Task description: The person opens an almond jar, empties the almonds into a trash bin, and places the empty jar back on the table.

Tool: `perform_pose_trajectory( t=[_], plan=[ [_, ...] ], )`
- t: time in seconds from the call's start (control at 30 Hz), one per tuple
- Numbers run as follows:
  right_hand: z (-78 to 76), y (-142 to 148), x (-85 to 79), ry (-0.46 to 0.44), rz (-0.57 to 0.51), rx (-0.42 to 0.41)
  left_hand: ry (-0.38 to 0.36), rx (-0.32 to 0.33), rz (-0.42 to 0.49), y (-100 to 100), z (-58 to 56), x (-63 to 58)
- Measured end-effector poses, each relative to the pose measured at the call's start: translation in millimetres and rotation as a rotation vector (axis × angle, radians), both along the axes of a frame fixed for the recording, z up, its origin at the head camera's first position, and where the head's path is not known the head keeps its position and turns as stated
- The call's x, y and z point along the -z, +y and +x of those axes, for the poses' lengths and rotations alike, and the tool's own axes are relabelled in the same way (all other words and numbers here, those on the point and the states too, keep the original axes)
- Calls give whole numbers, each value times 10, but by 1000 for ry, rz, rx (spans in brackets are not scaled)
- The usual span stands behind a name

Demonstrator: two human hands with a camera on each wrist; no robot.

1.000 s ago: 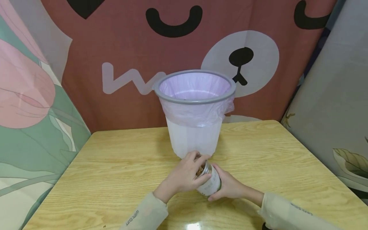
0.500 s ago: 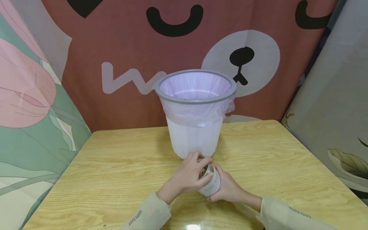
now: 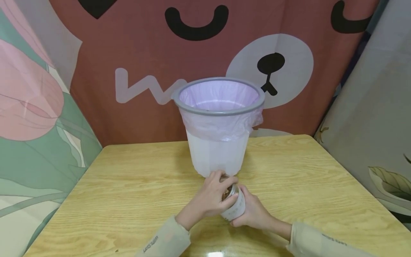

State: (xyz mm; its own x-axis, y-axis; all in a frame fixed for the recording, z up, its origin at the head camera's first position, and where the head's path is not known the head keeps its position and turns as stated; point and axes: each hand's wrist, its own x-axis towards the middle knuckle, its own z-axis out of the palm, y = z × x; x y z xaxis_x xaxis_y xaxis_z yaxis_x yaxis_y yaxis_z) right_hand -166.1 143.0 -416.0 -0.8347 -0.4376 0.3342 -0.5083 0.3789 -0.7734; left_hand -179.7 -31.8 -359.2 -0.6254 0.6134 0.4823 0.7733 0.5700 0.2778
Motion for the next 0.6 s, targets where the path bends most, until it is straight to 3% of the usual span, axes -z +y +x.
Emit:
perform_pose_trajectory(
  t=[0.17, 0.27, 0.6],
  plan=[
    [6, -22, -13, 16, 21, 57, -82, -78, 69, 31, 38, 28],
    [6, -16, -24, 14, 26, 63, -93, -97, 72, 45, 41, 23],
    [-25, 37, -26, 21, 29, -2, -106, -41, -44, -6, 2, -65]
  ],
)
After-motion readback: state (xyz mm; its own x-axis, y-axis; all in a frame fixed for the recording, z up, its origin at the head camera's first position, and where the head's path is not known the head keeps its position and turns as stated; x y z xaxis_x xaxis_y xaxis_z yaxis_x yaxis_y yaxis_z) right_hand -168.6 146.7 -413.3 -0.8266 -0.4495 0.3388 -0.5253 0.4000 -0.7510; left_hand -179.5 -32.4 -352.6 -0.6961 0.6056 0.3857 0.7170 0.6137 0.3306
